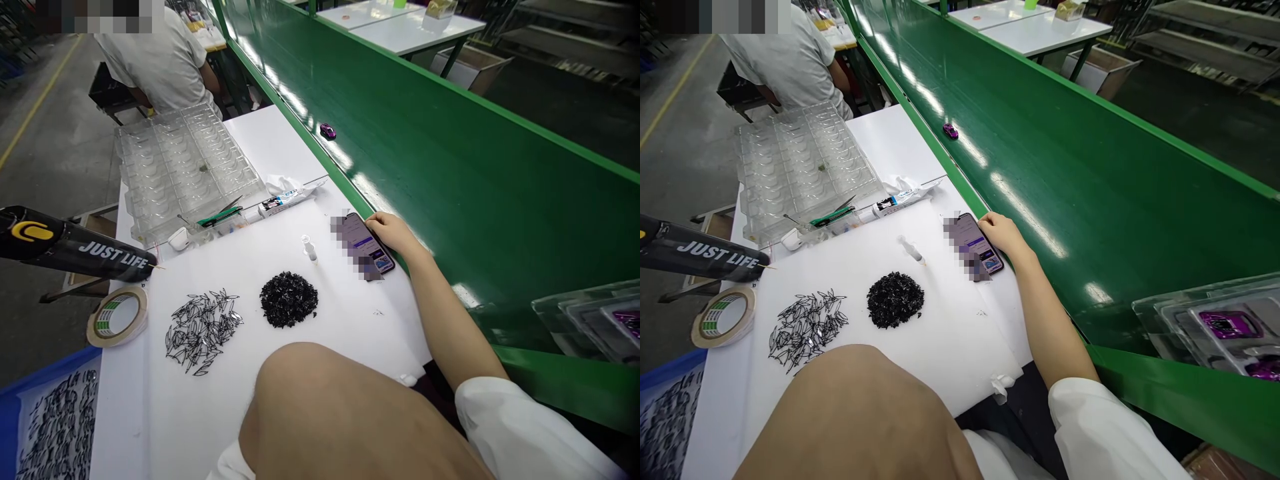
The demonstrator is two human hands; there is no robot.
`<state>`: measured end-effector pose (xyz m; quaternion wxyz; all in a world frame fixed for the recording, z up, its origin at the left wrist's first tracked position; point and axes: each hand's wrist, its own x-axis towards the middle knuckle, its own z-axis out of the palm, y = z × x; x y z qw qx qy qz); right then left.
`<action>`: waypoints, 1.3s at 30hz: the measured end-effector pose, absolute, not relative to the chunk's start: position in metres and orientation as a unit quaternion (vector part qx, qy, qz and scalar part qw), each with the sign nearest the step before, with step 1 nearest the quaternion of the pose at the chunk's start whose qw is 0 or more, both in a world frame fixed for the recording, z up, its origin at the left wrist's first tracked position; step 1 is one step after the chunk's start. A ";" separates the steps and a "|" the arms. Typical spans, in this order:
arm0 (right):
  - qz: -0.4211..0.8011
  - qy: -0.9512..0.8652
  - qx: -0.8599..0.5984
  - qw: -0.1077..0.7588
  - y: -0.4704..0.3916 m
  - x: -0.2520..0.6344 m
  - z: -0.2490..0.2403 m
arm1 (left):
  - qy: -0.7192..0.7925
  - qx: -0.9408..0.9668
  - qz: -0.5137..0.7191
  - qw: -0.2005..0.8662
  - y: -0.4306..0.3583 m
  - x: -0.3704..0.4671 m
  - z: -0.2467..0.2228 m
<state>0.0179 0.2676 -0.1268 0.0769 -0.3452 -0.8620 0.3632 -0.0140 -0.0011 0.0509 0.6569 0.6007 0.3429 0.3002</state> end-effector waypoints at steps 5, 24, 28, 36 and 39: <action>0.360 -0.865 -0.343 0.065 0.267 0.019 -0.124 | 0.490 0.543 0.235 0.640 0.007 0.043 0.000; 0.319 -0.859 -0.395 0.061 0.262 0.010 -0.127 | 0.450 0.539 0.362 0.613 -0.035 0.000 0.020; 0.297 -0.858 -0.417 0.036 0.256 0.005 -0.120 | 0.469 0.534 0.342 0.614 -0.035 0.001 0.019; 0.311 -0.860 -0.404 0.016 0.261 0.005 -0.120 | 0.492 0.500 0.312 0.641 -0.031 0.007 0.018; 0.317 -0.858 -0.403 0.028 0.265 0.006 -0.124 | 0.478 0.465 0.289 0.687 -0.031 -0.002 0.025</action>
